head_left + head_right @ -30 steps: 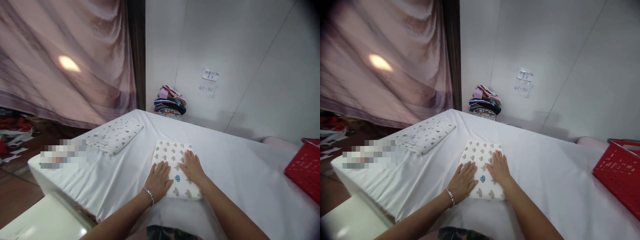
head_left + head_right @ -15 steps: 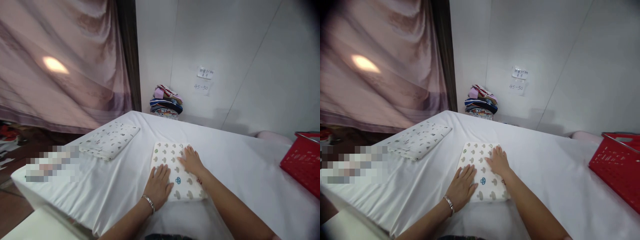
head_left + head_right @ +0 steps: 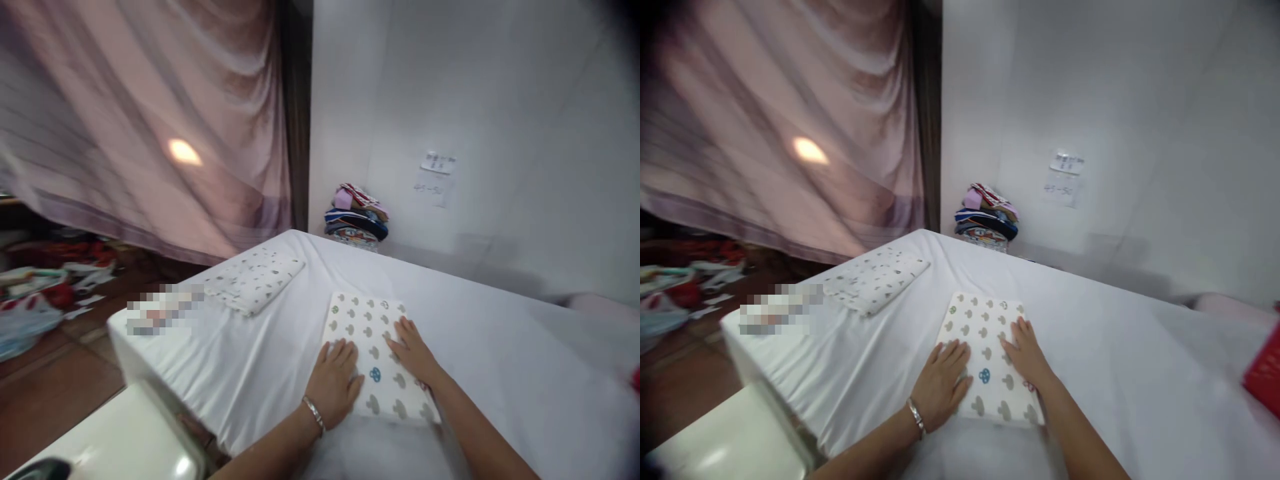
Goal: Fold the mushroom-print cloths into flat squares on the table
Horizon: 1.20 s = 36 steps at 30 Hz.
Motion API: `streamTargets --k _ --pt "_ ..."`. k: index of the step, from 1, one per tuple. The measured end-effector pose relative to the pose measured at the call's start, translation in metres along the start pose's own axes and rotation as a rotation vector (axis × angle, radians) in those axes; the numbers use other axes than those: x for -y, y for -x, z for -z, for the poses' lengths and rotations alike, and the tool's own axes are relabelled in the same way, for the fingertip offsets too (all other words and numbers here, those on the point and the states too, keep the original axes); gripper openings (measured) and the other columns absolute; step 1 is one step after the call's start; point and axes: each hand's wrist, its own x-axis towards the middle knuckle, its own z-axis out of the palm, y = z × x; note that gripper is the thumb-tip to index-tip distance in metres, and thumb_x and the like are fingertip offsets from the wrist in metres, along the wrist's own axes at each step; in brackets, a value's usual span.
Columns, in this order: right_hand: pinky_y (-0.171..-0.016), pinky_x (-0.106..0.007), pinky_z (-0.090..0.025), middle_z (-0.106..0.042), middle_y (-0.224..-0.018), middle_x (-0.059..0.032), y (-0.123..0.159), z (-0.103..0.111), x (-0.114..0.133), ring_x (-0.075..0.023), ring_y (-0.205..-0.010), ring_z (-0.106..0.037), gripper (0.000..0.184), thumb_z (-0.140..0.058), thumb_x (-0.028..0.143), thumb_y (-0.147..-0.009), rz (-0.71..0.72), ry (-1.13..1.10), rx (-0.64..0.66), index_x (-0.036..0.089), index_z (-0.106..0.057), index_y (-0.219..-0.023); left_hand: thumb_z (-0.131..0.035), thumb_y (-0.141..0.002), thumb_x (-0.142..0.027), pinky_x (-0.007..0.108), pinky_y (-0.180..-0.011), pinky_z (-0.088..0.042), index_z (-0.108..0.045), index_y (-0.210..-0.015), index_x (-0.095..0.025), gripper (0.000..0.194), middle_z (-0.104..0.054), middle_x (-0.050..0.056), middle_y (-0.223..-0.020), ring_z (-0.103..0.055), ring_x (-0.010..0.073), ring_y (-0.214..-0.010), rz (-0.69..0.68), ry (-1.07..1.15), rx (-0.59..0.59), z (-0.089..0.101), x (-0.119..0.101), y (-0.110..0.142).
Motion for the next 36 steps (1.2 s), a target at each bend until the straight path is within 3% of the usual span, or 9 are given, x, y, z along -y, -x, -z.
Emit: streamTargets --k 4,7,11,14,19,24,28,32,36 --pt "-0.106 -0.034 -0.024 -0.009 -0.147 -0.0036 0.031 -0.004 -0.011 -0.0251 -0.132 -0.016 0.066 -0.043 0.053 -0.076 -0.094 -0.245 -0.06 0.019 -0.036 -0.132 -0.043 -0.084 -0.036 0.042 -0.105 -0.026 -0.049 -0.12 -0.025 0.038 -0.046 0.002 -0.13 -0.034 0.0206 -0.124 0.142 0.142 -0.078 0.002 0.002 0.002" --pt "-0.103 -0.036 -0.03 -0.019 -0.145 -0.0024 0.051 -0.004 -0.017 -0.0266 -0.129 -0.024 0.069 -0.045 0.057 -0.074 -0.19 -0.362 -0.08 0.024 -0.034 -0.133 -0.047 -0.08 -0.034 0.039 -0.105 -0.026 -0.048 -0.121 -0.02 0.043 -0.04 0.006 -0.135 -0.032 0.0217 -0.125 0.376 0.228 -0.121 -0.003 0.015 -0.001" --pt "-0.102 -0.04 -0.031 -0.035 -0.138 -0.0028 0.058 -0.006 -0.02 -0.0287 -0.125 -0.033 0.068 -0.045 0.058 -0.074 -0.227 -0.428 -0.157 0.026 -0.034 -0.133 -0.052 -0.075 -0.036 0.034 -0.101 -0.031 -0.034 -0.132 -0.013 0.064 -0.043 0.011 -0.132 -0.04 0.0221 -0.12 0.696 0.415 -0.042 -0.003 0.031 -0.012" --pt "-0.101 -0.04 -0.033 -0.035 -0.139 -0.0033 0.055 -0.006 -0.023 -0.0293 -0.125 -0.033 0.07 -0.049 0.056 -0.073 -0.184 -0.447 -0.098 0.025 -0.033 -0.133 -0.055 -0.072 -0.038 0.03 -0.094 -0.038 -0.029 -0.133 -0.013 0.07 -0.051 0.01 -0.125 -0.049 0.021 -0.111 0.792 0.513 0.019 0.002 0.038 -0.021" --pt "-0.1 -0.042 -0.033 -0.032 -0.14 -0.0032 0.054 -0.009 -0.021 -0.0304 -0.125 -0.032 0.07 -0.048 0.055 -0.073 -0.222 -0.464 -0.1 0.027 -0.03 -0.135 -0.06 -0.067 -0.028 0.025 -0.083 -0.043 -0.037 -0.128 -0.021 0.066 -0.06 0.003 -0.11 -0.057 0.0177 -0.097 0.775 0.561 0.069 0.002 0.048 -0.036" --pt "-0.104 -0.036 -0.028 -0.028 -0.142 -0.0024 0.05 -0.019 0.003 -0.027 -0.126 -0.031 0.076 -0.056 0.052 -0.067 -0.175 -0.551 -0.191 0.026 -0.032 -0.134 -0.058 -0.068 -0.024 0.023 -0.082 -0.043 -0.033 -0.132 -0.025 0.068 -0.058 0.001 -0.113 -0.057 0.0159 -0.096 0.699 0.469 -0.058 0.011 0.07 -0.061" --pt "-0.107 -0.035 -0.02 -0.031 -0.14 -0.0043 0.044 -0.025 0.019 -0.0245 -0.128 -0.027 0.074 -0.06 0.048 -0.064 -0.101 -0.595 -0.265 0.021 -0.039 -0.13 -0.056 -0.072 -0.023 0.024 -0.083 -0.042 -0.043 -0.125 -0.021 0.055 -0.06 0.003 -0.11 -0.056 0.017 -0.097 0.683 0.4 0.071 0.012 0.092 -0.073" --pt "-0.098 -0.036 -0.036 -0.043 -0.132 -0.0064 0.047 -0.023 0.017 -0.0246 -0.119 -0.042 0.074 -0.06 0.044 -0.068 -0.159 -0.776 -0.186 0.022 -0.034 -0.134 -0.052 -0.076 -0.033 0.027 -0.085 -0.042 -0.044 -0.123 -0.019 0.049 -0.059 0.006 -0.111 -0.056 0.019 -0.099 0.651 0.278 0.113 0.011 0.1 -0.069" --pt "-0.087 -0.032 -0.045 -0.049 -0.127 -0.0086 0.047 -0.02 0.006 -0.0219 -0.105 -0.054 0.071 -0.061 0.04 -0.069 -0.178 -0.929 -0.189 0.02 -0.036 -0.132 -0.051 -0.078 -0.034 0.034 -0.09 -0.038 -0.048 -0.117 -0.017 0.043 -0.052 0.01 -0.119 -0.05 0.0229 -0.107 0.466 0.017 -0.013 0.02 0.079 -0.063"
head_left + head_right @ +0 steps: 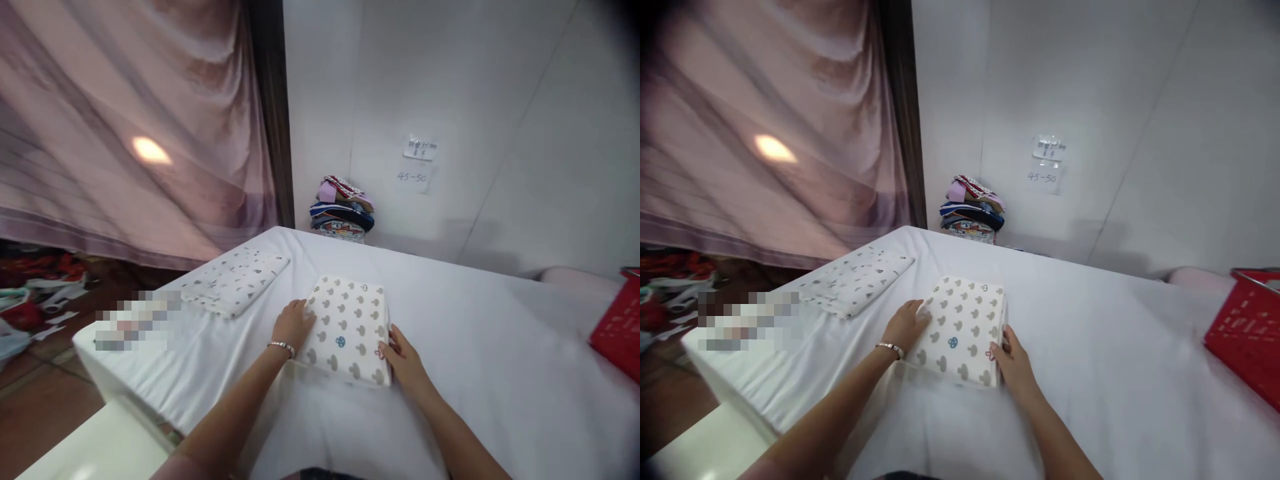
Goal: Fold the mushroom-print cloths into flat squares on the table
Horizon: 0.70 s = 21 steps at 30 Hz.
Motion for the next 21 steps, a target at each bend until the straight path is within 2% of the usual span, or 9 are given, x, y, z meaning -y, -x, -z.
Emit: streamTargets --k 2,3,5,7,10,14,17,21 --pt "-0.082 -0.03 -0.047 -0.055 -0.119 -0.0095 -0.003 0.003 0.0 -0.0207 -0.098 -0.058 0.066 -0.06 0.04 -0.069 -0.015 0.013 0.005 0.017 -0.041 -0.127 -0.051 -0.079 -0.033 0.034 -0.092 -0.037 -0.051 -0.115 -0.019 0.039 -0.052 0.009 -0.119 -0.048 0.0226 -0.109 -0.153 -0.015 -0.072 0.002 -0.019 0.011" --pt "-0.077 -0.029 -0.049 -0.059 -0.111 -0.0094 -0.004 0.004 0.0 -0.0203 -0.092 -0.06 0.062 -0.06 0.041 -0.07 -0.025 0.025 0.016 0.016 -0.044 -0.125 -0.05 -0.079 -0.034 0.034 -0.092 -0.037 -0.053 -0.112 -0.02 0.036 -0.053 0.008 -0.117 -0.049 0.0217 -0.108 -0.221 0.008 -0.068 0.002 -0.03 0.017" --pt "-0.061 -0.028 -0.05 -0.064 -0.093 -0.0075 -0.004 0.005 0.003 -0.0189 -0.076 -0.062 0.056 -0.058 0.043 -0.071 -0.039 0.045 0.042 0.015 -0.049 -0.118 -0.049 -0.08 -0.037 0.03 -0.088 -0.04 -0.056 -0.106 -0.021 0.031 -0.058 0.005 -0.108 -0.053 0.0191 -0.1 -0.317 0.077 0.007 -0.003 -0.054 0.027" --pt "-0.046 -0.025 -0.045 -0.063 -0.075 -0.0035 -0.003 0.006 0.005 -0.0156 -0.057 -0.058 0.049 -0.057 0.044 -0.072 -0.052 0.066 0.049 0.015 -0.053 -0.111 -0.047 -0.081 -0.04 0.027 -0.08 -0.043 -0.059 -0.1 -0.022 0.029 -0.061 0.002 -0.097 -0.057 0.0168 -0.09 -0.353 0.13 0.104 -0.01 -0.078 0.032" --pt "-0.035 -0.023 -0.037 -0.055 -0.057 0.0026 -0.002 0.007 0.006 -0.0111 -0.04 -0.048 0.039 -0.055 0.045 -0.073 -0.05 0.084 0.058 0.016 -0.056 -0.099 -0.045 -0.081 -0.042 0.026 -0.074 -0.043 -0.062 -0.09 -0.021 0.028 -0.062 0.002 -0.089 -0.058 0.0159 -0.081 -0.332 0.141 0.205 -0.023 -0.108 0.027" --pt "-0.031 -0.021 -0.031 -0.049 -0.051 0.0058 -0.004 0.009 0.003 -0.0096 -0.035 -0.042 0.03 -0.055 0.043 -0.071 -0.024 0.056 0.05 0.018 -0.053 -0.089 -0.043 -0.079 -0.048 0.028 -0.072 -0.043 -0.062 -0.081 -0.019 0.034 -0.064 0.005 -0.088 -0.059 0.0195 -0.084 -0.197 0.035 0.305 -0.037 -0.135 0.005" --pt "-0.033 -0.021 -0.03 -0.048 -0.05 0.0063 -0.007 0.008 -0.001 -0.0088 -0.035 -0.041 0.028 -0.056 0.041 -0.07 -0.005 0.026 0.041 0.019 -0.052 -0.087 -0.046 -0.076 -0.05 0.03 -0.071 -0.044 -0.061 -0.084 -0.018 0.037 -0.064 0.008 -0.09 -0.059 0.0228 -0.086 -0.108 -0.058 0.34 -0.047 -0.145 -0.007" --pt "-0.034 -0.021 -0.028 -0.045 -0.048 0.0074 -0.008 0.005 0.0 -0.0084 -0.035 -0.039 0.03 -0.057 0.042 -0.066 0.017 -0.016 0.034 0.019 -0.052 -0.085 -0.047 -0.075 -0.035 0.03 -0.069 -0.043 -0.061 -0.085 -0.018 0.025 -0.064 0.009 -0.09 -0.06 0.0228 -0.086 -0.108 -0.098 0.349 -0.056 -0.146 -0.012"
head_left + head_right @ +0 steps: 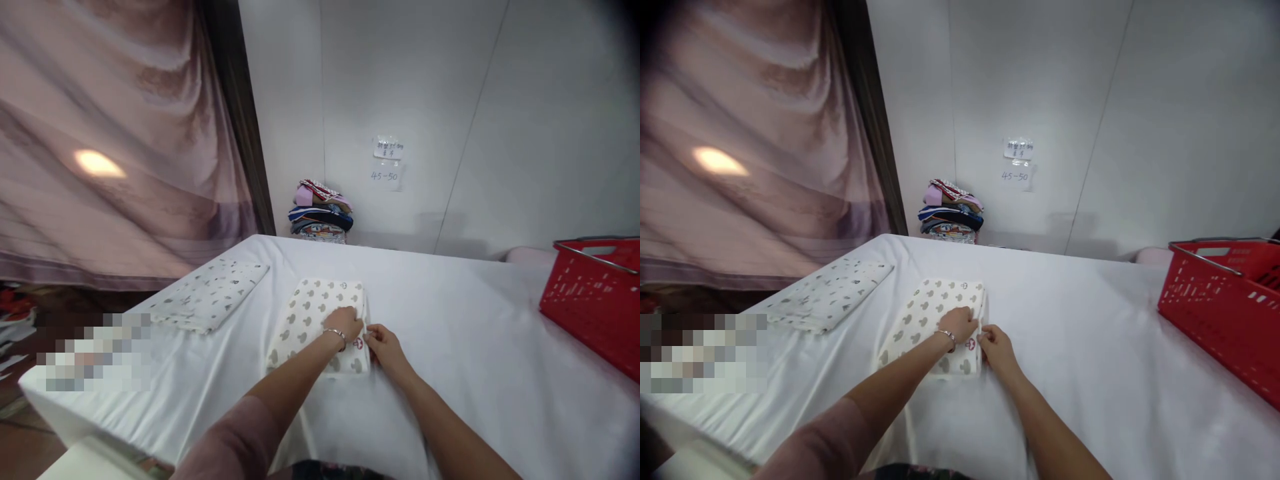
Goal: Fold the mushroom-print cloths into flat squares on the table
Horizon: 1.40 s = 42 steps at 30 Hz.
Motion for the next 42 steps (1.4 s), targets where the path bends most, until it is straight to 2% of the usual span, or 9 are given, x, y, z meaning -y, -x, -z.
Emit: streamTargets --k 5,12,17,22,26,29,31,35,42 --pt "-0.037 -0.022 -0.027 -0.045 -0.049 0.0073 -0.001 -0.004 0.002 -0.008 -0.038 -0.036 0.029 -0.06 0.039 -0.063 0.034 -0.081 -0.014 0.018 -0.054 -0.083 -0.04 -0.078 -0.029 0.026 -0.069 -0.042 -0.06 -0.085 -0.02 0.023 -0.065 0.005 -0.089 -0.059 0.0183 -0.085 -0.042 0.017 -0.021 -0.004 0.004 0.001" --pt "-0.037 -0.021 -0.025 -0.045 -0.046 0.0067 -0.002 0.0 0.0 -0.0078 -0.038 -0.036 0.027 -0.057 0.039 -0.066 -0.023 -0.077 0.037 0.017 -0.058 -0.081 -0.043 -0.075 -0.051 0.029 -0.068 -0.043 -0.062 -0.083 -0.017 0.039 -0.065 0.01 -0.088 -0.06 0.0235 -0.084 -0.029 0.013 0.051 -0.003 -0.002 -0.002" --pt "-0.036 -0.02 -0.028 -0.048 -0.045 0.0058 -0.012 0.011 0.004 -0.0073 -0.036 -0.038 0.016 -0.054 0.032 -0.067 -0.054 -0.013 -0.031 0.017 -0.056 -0.074 -0.048 -0.074 -0.046 0.03 -0.069 -0.044 -0.059 -0.088 -0.017 0.034 -0.065 0.01 -0.093 -0.06 0.0245 -0.088 -0.009 0.017 0.058 0.0 -0.006 0.001" --pt "-0.035 -0.019 -0.032 -0.056 -0.054 0.0008 -0.044 0.018 0.014 -0.01 -0.043 -0.048 0.015 -0.052 0.032 -0.07 -0.119 0.075 -0.082 0.017 -0.055 -0.07 -0.048 -0.075 -0.048 0.03 -0.07 -0.043 -0.055 -0.091 -0.018 0.035 -0.064 0.009 -0.093 -0.059 0.0235 -0.089 0.008 0.043 0.018 -0.002 -0.007 0.009" --pt "-0.033 -0.02 -0.027 -0.051 -0.044 0.0007 -0.073 0.012 0.021 -0.009 -0.035 -0.042 0.031 -0.048 0.043 -0.074 -0.139 0.178 -0.071 0.016 -0.053 -0.06 -0.048 -0.075 -0.048 0.029 -0.071 -0.042 -0.054 -0.091 -0.019 0.034 -0.064 0.008 -0.092 -0.06 0.0229 -0.088 -0.012 0.041 0.011 -0.005 -0.006 0.012" --pt "-0.036 -0.02 -0.027 -0.047 -0.04 0.0021 -0.093 0.006 0.026 -0.0088 -0.036 -0.039 0.035 -0.052 0.047 -0.071 -0.089 0.283 -0.09 0.016 -0.054 -0.056 -0.046 -0.075 -0.045 0.03 -0.069 -0.043 -0.056 -0.091 -0.019 0.032 -0.065 0.008 -0.089 -0.061 0.0238 -0.085 -0.038 0.012 0.016 -0.007 -0.006 0.014" --pt "-0.041 -0.02 -0.03 -0.052 -0.047 0.0012 -0.103 0.003 0.029 -0.0096 -0.044 -0.044 0.028 -0.057 0.041 -0.068 -0.026 0.352 -0.118 0.015 -0.057 -0.058 -0.046 -0.076 -0.043 0.032 -0.071 -0.043 -0.057 -0.091 -0.018 0.032 -0.065 0.009 -0.088 -0.061 0.0249 -0.085 -0.066 -0.015 0.016 -0.009 -0.007 0.016" --pt "-0.051 -0.019 -0.033 -0.061 -0.061 0.0 -0.111 0.0 0.029 -0.0123 -0.06 -0.052 0.016 -0.055 0.03 -0.067 0.047 0.488 -0.162 0.015 -0.061 -0.063 -0.044 -0.078 -0.041 0.034 -0.077 -0.041 -0.058 -0.092 -0.017 0.031 -0.064 0.01 -0.094 -0.059 0.0253 -0.091 -0.103 -0.032 0.017 -0.013 -0.01 0.018" --pt "-0.056 -0.024 -0.036 -0.063 -0.062 -0.0054 -0.109 0.005 0.024 -0.0181 -0.064 -0.056 0.031 -0.046 0.035 -0.076 0.044 0.701 -0.087 0.014 -0.064 -0.062 -0.042 -0.08 -0.039 0.037 -0.08 -0.041 -0.057 -0.098 -0.016 0.032 -0.062 0.012 -0.098 -0.058 0.0259 -0.092 -0.236 -0.074 0.005 -0.017 -0.012 0.024"
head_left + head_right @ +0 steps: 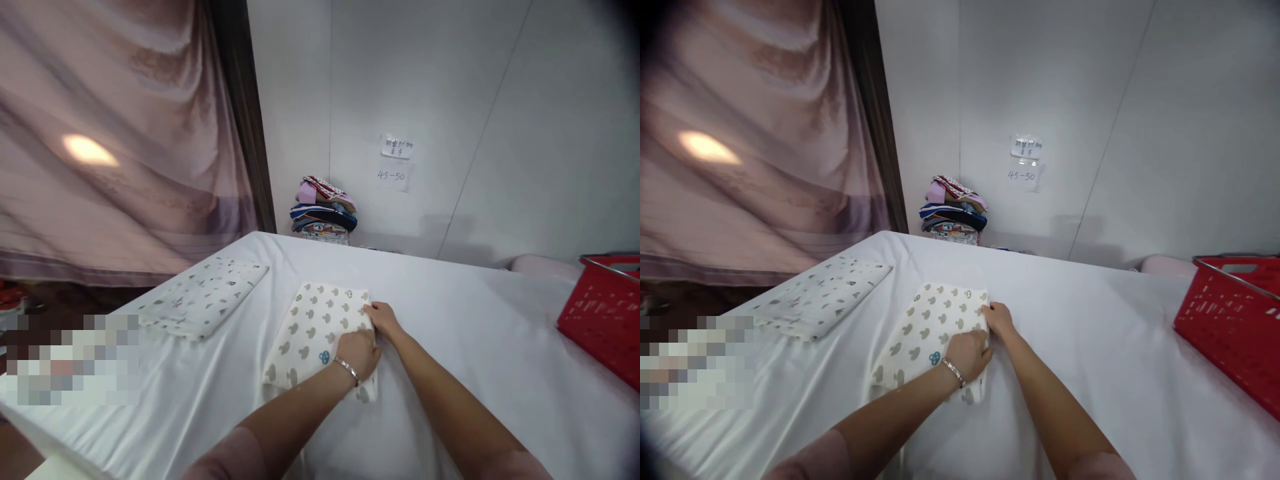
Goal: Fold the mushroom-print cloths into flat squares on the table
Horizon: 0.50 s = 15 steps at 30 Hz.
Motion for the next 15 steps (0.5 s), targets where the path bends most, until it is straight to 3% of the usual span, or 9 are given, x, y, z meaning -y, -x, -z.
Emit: streamTargets --k 3,5,7,9,12,15 --pt "-0.072 -0.031 -0.04 -0.065 -0.093 -0.0133 0.004 0.003 0.008 -0.0257 -0.089 -0.057 0.034 -0.046 0.034 -0.077 0.034 0.064 -0.005 0.01 -0.064 -0.092 -0.043 -0.081 -0.04 0.038 -0.076 -0.043 -0.059 -0.095 -0.014 0.033 -0.063 0.013 -0.092 -0.059 0.0272 -0.087 -0.056 -0.002 0.001 -0.001 -0.002 0.006" --pt "-0.089 -0.033 -0.034 -0.05 -0.123 -0.016 0.009 0.003 0.019 -0.0274 -0.114 -0.043 0.048 -0.048 0.032 -0.077 0.129 0.121 -0.039 0.008 -0.05 -0.119 -0.044 -0.08 -0.039 0.038 -0.073 -0.043 -0.06 -0.094 -0.013 0.033 -0.064 0.014 -0.089 -0.06 0.0283 -0.084 -0.079 0.003 0.006 -0.001 -0.005 0.009" --pt "-0.1 -0.033 -0.023 -0.03 -0.14 -0.0134 0.015 0.0 0.032 -0.0241 -0.128 -0.024 0.061 -0.046 0.035 -0.078 0.281 0.191 -0.026 0.009 -0.033 -0.132 -0.045 -0.08 -0.038 0.039 -0.072 -0.044 -0.061 -0.094 -0.012 0.033 -0.064 0.015 -0.087 -0.06 0.0289 -0.082 -0.093 0.005 0.013 0.0 -0.008 0.011" --pt "-0.104 -0.036 -0.016 -0.021 -0.144 -0.0118 0.02 -0.005 0.04 -0.0233 -0.132 -0.014 0.065 -0.043 0.041 -0.08 0.35 0.265 0.056 0.01 -0.028 -0.135 -0.045 -0.08 -0.038 0.04 -0.072 -0.044 -0.062 -0.096 -0.013 0.035 -0.064 0.015 -0.087 -0.06 0.0294 -0.082 -0.103 0.006 0.03 0.001 -0.01 0.014" --pt "-0.104 -0.045 -0.01 -0.016 -0.145 -0.0114 0.022 -0.013 0.04 -0.0256 -0.132 -0.01 0.065 -0.039 0.047 -0.082 0.245 0.353 0.186 0.012 -0.028 -0.135 -0.048 -0.078 -0.037 0.04 -0.072 -0.044 -0.06 -0.1 -0.013 0.034 -0.063 0.015 -0.092 -0.058 0.0292 -0.084 -0.169 0.034 0.024 0.001 -0.01 0.025" --pt "-0.103 -0.048 -0.007 -0.012 -0.146 -0.0091 0.021 -0.019 0.029 -0.0242 -0.133 -0.007 0.063 -0.034 0.048 -0.084 0.221 0.397 0.193 0.015 -0.025 -0.136 -0.054 -0.075 -0.039 0.037 -0.074 -0.043 -0.06 -0.092 -0.016 0.029 -0.061 0.012 -0.093 -0.055 0.0264 -0.087 -0.31 0.082 -0.02 0.001 -0.004 0.043"
